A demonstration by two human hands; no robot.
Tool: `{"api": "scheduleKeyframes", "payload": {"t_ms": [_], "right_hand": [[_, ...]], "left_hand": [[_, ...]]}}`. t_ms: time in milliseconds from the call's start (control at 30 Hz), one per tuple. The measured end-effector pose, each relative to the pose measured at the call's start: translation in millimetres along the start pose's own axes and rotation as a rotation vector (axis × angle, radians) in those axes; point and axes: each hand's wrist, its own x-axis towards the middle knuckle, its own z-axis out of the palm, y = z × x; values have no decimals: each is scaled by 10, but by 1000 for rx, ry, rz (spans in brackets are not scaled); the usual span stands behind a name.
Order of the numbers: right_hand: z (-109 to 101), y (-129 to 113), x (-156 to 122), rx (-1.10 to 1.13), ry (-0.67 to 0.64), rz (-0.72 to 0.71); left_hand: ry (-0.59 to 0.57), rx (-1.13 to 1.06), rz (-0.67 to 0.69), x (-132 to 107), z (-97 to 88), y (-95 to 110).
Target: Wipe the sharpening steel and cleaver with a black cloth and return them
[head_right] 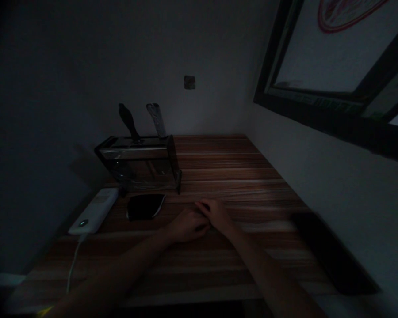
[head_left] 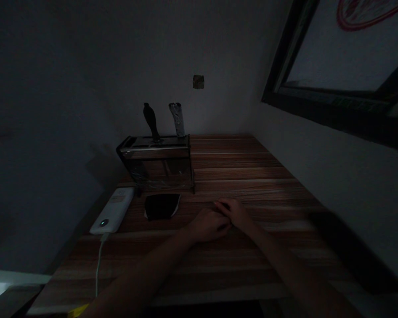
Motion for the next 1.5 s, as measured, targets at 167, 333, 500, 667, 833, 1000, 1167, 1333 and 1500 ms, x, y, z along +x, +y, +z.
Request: {"api": "scheduleKeyframes", "payload": {"t_ms": [167,333,500,667,833,1000,1167,1333,1500], "right_hand": [[-3,0,-4,-7,6,16],[3,12,-3,5,9,9],[-12,-1,-6,-10,3,2],[-10,7,-10,-11,3,4],[-16,-9,-8,-22,5,1],[-15,-12,-7,-1,8,-3],[-13,-10,-9,-9,6,7],[-26,-23,-9,-29,3,-20],[-20,-7,-11,-44,2,-13]], "left_hand": [[2,-6,2,6,7,-1],[-8,-25,0,3,2,-3],[15,-21,15,1,28,-17],[12,-19,12,-2,44,-21],[9,-11,7,-2,15,-8],[9,-17,11,-1,-12,5],[11,-13,10,1,18,-11],[9,-17,13,1,32,-24],[13,-28,19,1,21,-19]]}}
